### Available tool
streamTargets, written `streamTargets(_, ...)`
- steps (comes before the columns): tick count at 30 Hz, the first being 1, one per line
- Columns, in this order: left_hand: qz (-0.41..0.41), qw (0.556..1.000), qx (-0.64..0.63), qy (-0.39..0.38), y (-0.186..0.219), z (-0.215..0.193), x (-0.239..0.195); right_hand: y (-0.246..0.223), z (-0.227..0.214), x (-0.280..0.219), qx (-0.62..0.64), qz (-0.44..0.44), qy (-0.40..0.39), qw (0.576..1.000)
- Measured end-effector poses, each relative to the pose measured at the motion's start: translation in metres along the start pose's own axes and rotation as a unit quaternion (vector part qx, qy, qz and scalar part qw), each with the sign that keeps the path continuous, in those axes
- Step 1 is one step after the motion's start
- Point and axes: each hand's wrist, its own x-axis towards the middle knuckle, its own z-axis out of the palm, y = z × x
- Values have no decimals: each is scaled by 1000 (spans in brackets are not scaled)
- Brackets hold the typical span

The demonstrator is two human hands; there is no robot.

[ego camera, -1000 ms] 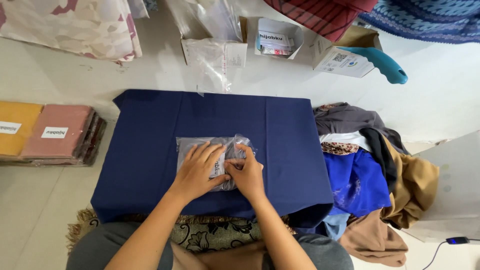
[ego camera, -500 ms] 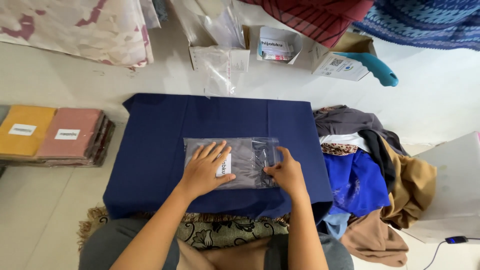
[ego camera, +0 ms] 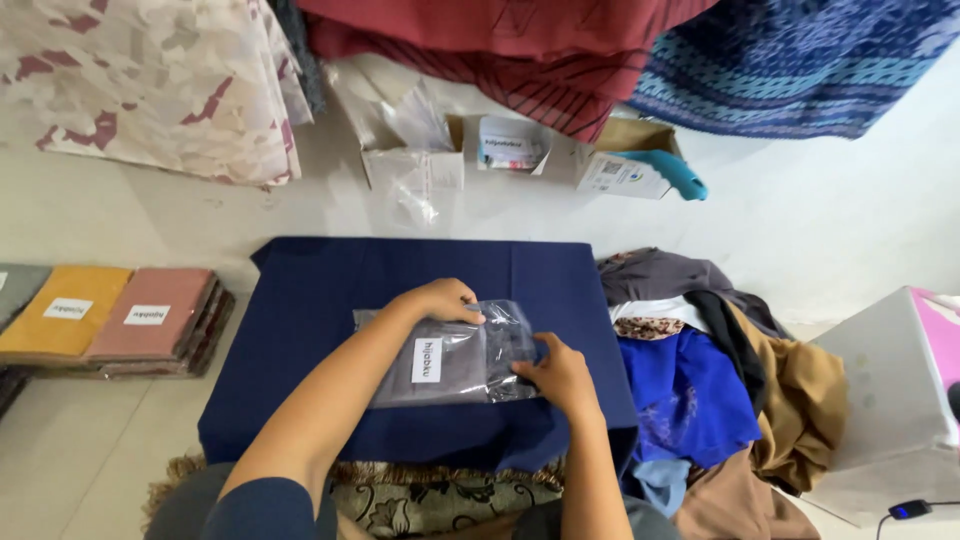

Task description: The person folds a grey piece of fabric on a blue surface, using a lint roller to clean it before folding. They then place the folded fabric into a clear plastic bag, seal it, and attach a label to the package.

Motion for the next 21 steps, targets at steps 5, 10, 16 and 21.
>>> streamTargets(5, 46, 993, -111, 8, 63, -65, -76, 44, -20, 6, 143, -81, -26, 986)
streamTargets(10, 88, 971, -196, 100, 110, -102, -166, 47, -8, 7, 342, -226, -113, 905)
streamTargets(16, 153, 933, -219, 240, 118, -102, -238, -20, 17, -26, 478, -303, 135, 813)
streamTargets(21, 108, 869, -366, 316, 98, -84, -266, -67, -21, -68, 496, -240, 187, 813)
